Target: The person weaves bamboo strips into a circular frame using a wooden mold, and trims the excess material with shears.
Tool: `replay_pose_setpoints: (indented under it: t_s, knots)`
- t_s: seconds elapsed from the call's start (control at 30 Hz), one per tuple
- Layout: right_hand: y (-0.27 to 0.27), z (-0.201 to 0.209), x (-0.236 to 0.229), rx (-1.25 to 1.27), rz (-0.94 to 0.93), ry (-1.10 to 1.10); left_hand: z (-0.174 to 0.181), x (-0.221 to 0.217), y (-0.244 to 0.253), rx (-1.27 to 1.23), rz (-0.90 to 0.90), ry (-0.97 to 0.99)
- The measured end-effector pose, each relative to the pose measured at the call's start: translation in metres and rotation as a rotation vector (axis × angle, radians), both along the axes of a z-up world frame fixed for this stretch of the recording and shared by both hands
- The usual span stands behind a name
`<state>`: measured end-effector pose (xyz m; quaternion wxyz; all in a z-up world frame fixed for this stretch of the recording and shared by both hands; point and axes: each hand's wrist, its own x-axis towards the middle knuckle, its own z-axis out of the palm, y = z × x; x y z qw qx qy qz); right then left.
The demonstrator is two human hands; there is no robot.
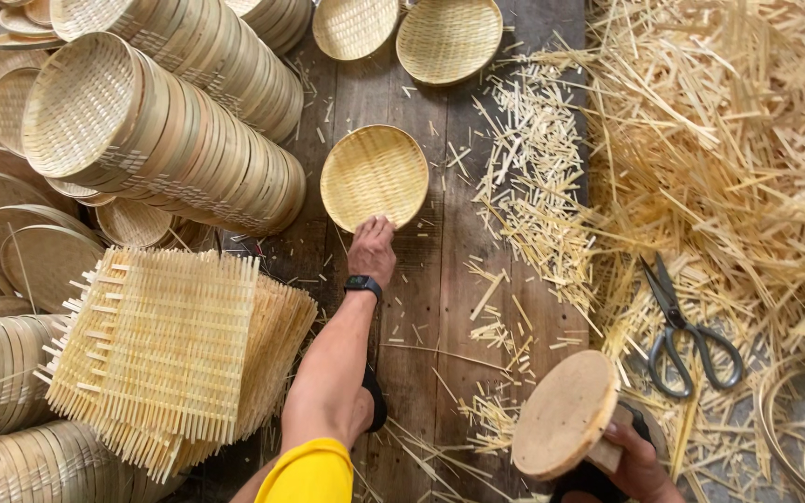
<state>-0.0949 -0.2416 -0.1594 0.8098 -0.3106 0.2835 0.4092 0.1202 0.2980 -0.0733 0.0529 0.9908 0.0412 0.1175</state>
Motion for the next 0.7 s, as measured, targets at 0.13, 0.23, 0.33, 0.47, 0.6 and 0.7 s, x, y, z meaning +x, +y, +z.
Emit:
replay_pose_setpoints:
  t_s: [0.13,0.23,0.33,0.47,0.6,0.7]
  knots:
    - [0.0,-0.001,0.004,-0.078,-0.052,0.112,0.002,0.024,0.016,-0.063,0.099,0.067]
    - [-0.001,0.0,0.01,-0.071,0.027,0.184,-0.003,0.026,0.018,-0.074,0.129,0.118]
    - [-0.003,0.0,0.009,0.112,-0.028,0.211,-0.005,0.022,0.019,-0.084,0.097,0.145]
    - [-0.004,0.0,0.009,-0.037,-0.055,0.228,-0.008,0.018,0.019,-0.086,0.089,0.142]
    - [-0.002,0.002,0.009,-0.069,-0.054,0.195,-0.007,0.017,0.017,-0.052,0.08,0.081]
    - [0.003,0.007,0.01,-0.041,-0.075,0.17,-0.001,0.007,-0.008,-0.07,0.112,-0.024]
